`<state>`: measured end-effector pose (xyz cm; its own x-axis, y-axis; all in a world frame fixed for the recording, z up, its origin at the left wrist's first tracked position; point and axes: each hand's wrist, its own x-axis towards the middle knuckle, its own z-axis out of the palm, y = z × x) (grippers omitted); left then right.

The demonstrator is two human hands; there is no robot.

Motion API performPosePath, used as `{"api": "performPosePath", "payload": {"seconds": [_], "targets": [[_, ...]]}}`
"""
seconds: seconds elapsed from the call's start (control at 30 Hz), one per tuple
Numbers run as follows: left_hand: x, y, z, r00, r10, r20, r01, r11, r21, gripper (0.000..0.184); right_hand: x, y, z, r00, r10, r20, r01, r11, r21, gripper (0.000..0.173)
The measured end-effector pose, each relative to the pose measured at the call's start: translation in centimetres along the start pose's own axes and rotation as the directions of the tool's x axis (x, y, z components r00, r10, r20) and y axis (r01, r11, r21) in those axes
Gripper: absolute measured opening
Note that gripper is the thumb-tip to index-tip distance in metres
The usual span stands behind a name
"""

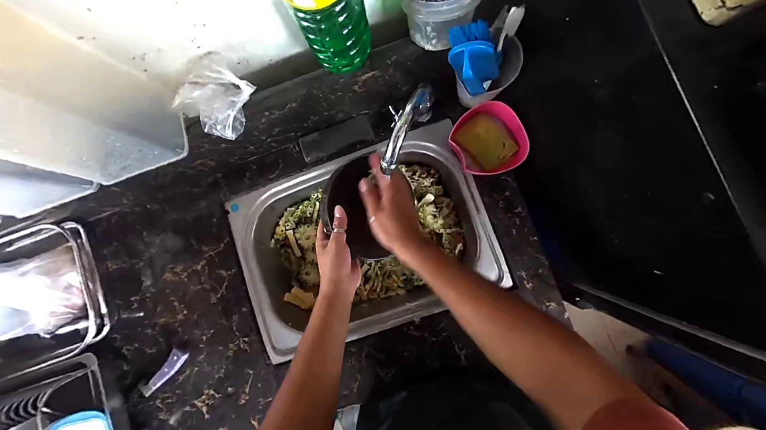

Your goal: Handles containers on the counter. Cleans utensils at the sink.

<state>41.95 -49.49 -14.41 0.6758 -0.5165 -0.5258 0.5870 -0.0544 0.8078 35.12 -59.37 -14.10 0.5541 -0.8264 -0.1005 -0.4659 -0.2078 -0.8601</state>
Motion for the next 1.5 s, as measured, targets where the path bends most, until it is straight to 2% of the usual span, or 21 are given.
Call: {"api": "performPosePath", "payload": {"seconds": [0.1,0.13,0.2,0.27,0.33,0.4,0.47,0.53,0.63,0.7,0.73,0.8,0.87,0.97,1.07,1.2,1.33,1.37,1.43,1.47,1.5], "targets": [[-0.3,0.0,-0.9,1.000,0.021,0.012,-0.020,0.998,-0.064,0.043,-4.8,0.4,4.0,0.944,-0.301,0.133,0.302,0.953,0.017,0.054],[-0.4,0.4,-1.4,0.999,0.024,-0.022,-0.025,0.999,-0.046,0.045,-5.2,1.5,4.0,0.928,-0.318,0.193,0.333,0.941,-0.053,0.057],[-0.7,1.1,-2.4,0.997,0.016,-0.081,-0.016,1.000,0.007,0.051,-3.8,3.7,2.7,0.945,-0.216,0.245,0.268,0.941,-0.204,0.057],[-1.5,0.6,-2.9,0.994,-0.028,-0.107,0.030,0.999,0.026,0.054,-1.6,4.9,2.1,0.983,-0.063,0.171,0.110,0.953,-0.281,0.062],[-2.0,-0.9,-2.6,0.994,-0.077,-0.083,0.077,0.997,-0.011,0.055,-0.7,3.3,2.7,0.993,-0.021,0.118,0.058,0.944,-0.323,0.066],[-2.1,-2.4,-2.2,0.995,-0.086,-0.048,0.083,0.995,-0.062,0.052,-2.5,1.6,3.9,0.971,-0.186,0.149,0.223,0.929,-0.295,0.062],[-1.6,-2.6,-2.2,0.997,-0.064,-0.039,0.061,0.996,-0.068,0.048,-4.5,2.5,4.4,0.917,-0.341,0.209,0.386,0.889,-0.246,0.054],[-1.0,-1.8,-3.3,0.997,-0.076,0.007,0.077,0.996,-0.050,0.053,-4.8,4.9,3.0,0.907,-0.346,0.240,0.403,0.879,-0.256,0.053],[0.6,-0.9,-5.3,0.990,-0.125,0.064,0.125,0.992,-0.001,0.050,-2.7,6.9,-0.1,0.969,-0.189,0.157,0.207,0.973,-0.107,0.078],[1.8,-0.4,-6.1,0.978,-0.143,0.154,0.146,0.989,-0.008,0.050,-0.5,6.4,-2.3,0.988,0.014,0.157,-0.028,0.996,0.084,0.099],[2.4,-0.1,-6.0,0.971,-0.151,0.187,0.156,0.988,-0.010,0.052,0.5,5.9,-3.6,0.967,0.131,0.220,-0.172,0.969,0.180,0.099],[3.2,0.0,-4.8,0.969,-0.150,0.195,0.159,0.987,-0.035,0.056,1.8,4.9,-5.7,0.862,0.268,0.431,-0.435,0.828,0.354,0.066],[3.3,-1.2,-3.2,0.979,-0.124,0.160,0.136,0.988,-0.069,0.062,1.9,4.9,-6.3,0.841,0.284,0.461,-0.499,0.737,0.456,0.051],[0.3,-5.7,0.5,0.964,-0.259,0.062,0.264,0.959,-0.100,0.067,0.3,4.6,-5.9,0.921,0.316,0.229,-0.390,0.750,0.534,0.049],[-1.8,-8.5,4.0,0.928,-0.356,0.114,0.373,0.898,-0.233,0.072,-1.8,3.2,-6.7,0.945,0.321,0.064,-0.319,0.855,0.410,0.057],[2.3,-6.7,4.3,0.911,-0.320,0.260,0.372,0.910,-0.185,0.086,-4.8,1.6,-10.4,0.968,0.246,-0.042,-0.237,0.960,0.146,0.058],[6.0,-3.0,4.9,0.882,-0.341,0.326,0.343,0.938,0.052,0.059,-7.3,1.1,-13.2,0.976,0.213,-0.047,-0.215,0.976,-0.038,0.052],[6.3,-1.9,4.7,0.849,-0.382,0.365,0.339,0.924,0.177,0.063,-7.8,1.1,-13.3,0.987,0.155,-0.046,-0.159,0.982,-0.103,0.050],[6.1,0.0,3.3,0.688,-0.561,0.461,0.338,0.809,0.481,0.069,-8.7,1.9,-12.5,0.994,-0.104,-0.032,0.093,0.967,-0.239,0.042],[5.5,0.7,2.4,0.613,-0.629,0.479,0.350,0.759,0.549,0.068,-9.1,2.5,-11.8,0.966,-0.260,0.009,0.251,0.920,-0.300,0.037],[4.8,1.2,1.4,0.581,-0.649,0.491,0.380,0.750,0.542,0.068,-9.2,3.1,-11.0,0.912,-0.404,0.070,0.402,0.848,-0.345,0.035]]}}
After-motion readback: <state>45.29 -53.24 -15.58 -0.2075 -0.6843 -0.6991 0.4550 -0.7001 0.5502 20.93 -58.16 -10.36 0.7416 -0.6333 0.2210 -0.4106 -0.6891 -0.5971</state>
